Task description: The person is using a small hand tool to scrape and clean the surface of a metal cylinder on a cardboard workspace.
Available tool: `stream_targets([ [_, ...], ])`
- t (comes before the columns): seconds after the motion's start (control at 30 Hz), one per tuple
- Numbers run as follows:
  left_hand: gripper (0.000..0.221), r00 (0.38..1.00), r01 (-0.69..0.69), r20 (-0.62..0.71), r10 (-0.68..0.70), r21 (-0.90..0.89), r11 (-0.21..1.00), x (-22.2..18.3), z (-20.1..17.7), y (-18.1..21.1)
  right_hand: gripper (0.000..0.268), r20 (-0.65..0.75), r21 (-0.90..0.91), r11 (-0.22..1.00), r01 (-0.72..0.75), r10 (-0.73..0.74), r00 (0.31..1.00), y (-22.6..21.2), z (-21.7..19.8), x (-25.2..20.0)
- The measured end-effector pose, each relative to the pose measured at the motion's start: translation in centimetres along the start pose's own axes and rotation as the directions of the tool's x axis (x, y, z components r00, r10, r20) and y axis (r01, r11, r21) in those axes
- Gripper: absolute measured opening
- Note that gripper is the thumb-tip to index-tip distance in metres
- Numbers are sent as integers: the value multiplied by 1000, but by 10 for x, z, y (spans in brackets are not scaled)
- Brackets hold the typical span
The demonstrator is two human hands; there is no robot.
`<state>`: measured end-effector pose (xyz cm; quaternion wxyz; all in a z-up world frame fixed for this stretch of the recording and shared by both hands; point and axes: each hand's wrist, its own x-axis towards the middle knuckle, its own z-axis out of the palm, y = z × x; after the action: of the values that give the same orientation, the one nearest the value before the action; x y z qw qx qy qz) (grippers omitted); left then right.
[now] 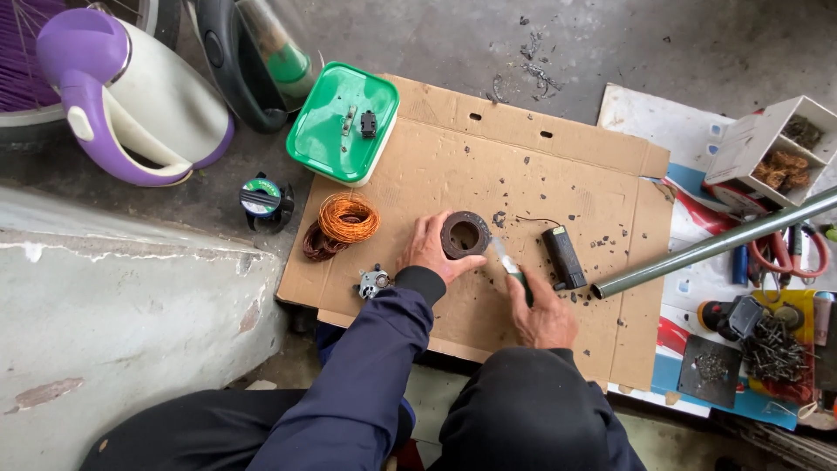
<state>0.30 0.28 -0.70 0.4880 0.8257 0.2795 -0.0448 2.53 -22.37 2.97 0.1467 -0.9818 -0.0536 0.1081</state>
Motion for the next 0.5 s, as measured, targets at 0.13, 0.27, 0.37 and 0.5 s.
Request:
stream_targets([
  [0.13, 111, 1000, -1, 15, 1, 16, 1000, 5, 6, -7, 58, 140, 149, 984, -93, 72, 988, 19, -5, 3],
  [0.27, 112, 998, -32, 64, 27, 75, 997, 12, 5, -8, 55, 201, 238, 962, -133, 85, 976, 5, -8, -3],
  [0.37, 114, 994, -70, 94, 61, 92, 993, 17, 4, -16, 55, 194, 242, 966, -92, 45, 980, -3, -8, -10],
  [0.5, 108, 998, -53, 51, 46, 160, 986, 32, 21, -35, 56, 187, 229, 972, -60, 16, 982, 6, -3, -9],
])
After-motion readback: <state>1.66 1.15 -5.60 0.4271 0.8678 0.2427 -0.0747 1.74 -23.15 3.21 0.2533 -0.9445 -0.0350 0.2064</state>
